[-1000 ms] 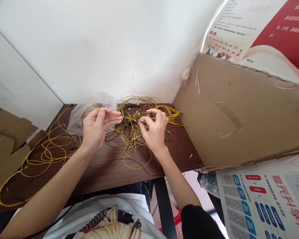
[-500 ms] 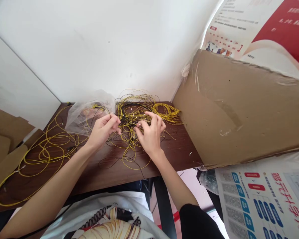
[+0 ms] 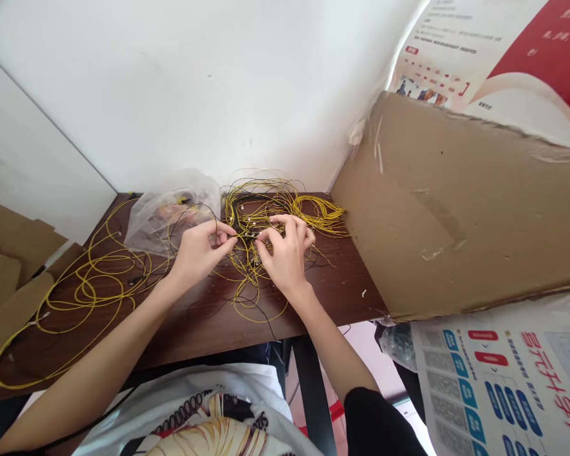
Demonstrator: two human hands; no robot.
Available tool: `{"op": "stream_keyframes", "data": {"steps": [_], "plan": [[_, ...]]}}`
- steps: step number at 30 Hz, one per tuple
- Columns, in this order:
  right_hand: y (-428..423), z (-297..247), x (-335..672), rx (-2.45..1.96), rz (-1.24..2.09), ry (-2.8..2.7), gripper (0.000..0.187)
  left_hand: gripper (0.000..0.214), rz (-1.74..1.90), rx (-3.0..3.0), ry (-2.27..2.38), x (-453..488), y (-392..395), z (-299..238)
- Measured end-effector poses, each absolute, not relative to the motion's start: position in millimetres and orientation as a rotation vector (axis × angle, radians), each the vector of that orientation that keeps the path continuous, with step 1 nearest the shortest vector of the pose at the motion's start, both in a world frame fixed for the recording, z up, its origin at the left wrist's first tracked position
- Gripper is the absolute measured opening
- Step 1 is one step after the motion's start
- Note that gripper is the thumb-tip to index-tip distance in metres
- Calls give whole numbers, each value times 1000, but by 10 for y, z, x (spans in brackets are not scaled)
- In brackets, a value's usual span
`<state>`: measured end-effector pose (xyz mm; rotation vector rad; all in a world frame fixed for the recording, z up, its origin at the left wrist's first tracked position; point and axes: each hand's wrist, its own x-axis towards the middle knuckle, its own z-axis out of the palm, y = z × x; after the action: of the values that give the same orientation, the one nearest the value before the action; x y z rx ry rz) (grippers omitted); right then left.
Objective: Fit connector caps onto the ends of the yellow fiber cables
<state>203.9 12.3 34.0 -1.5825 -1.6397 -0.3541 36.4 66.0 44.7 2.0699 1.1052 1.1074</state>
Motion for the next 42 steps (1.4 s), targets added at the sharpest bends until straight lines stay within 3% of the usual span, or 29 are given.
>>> {"op": "stream_keyframes", "data": {"steps": [33, 42], "plan": [[217, 413, 2008, -1434, -228, -1739, 4, 15, 1175, 1992, 1137, 442, 661, 454], [243, 399, 2018, -1402, -199, -1751, 7, 31, 1032, 1700, 1068, 486, 684, 509]]}}
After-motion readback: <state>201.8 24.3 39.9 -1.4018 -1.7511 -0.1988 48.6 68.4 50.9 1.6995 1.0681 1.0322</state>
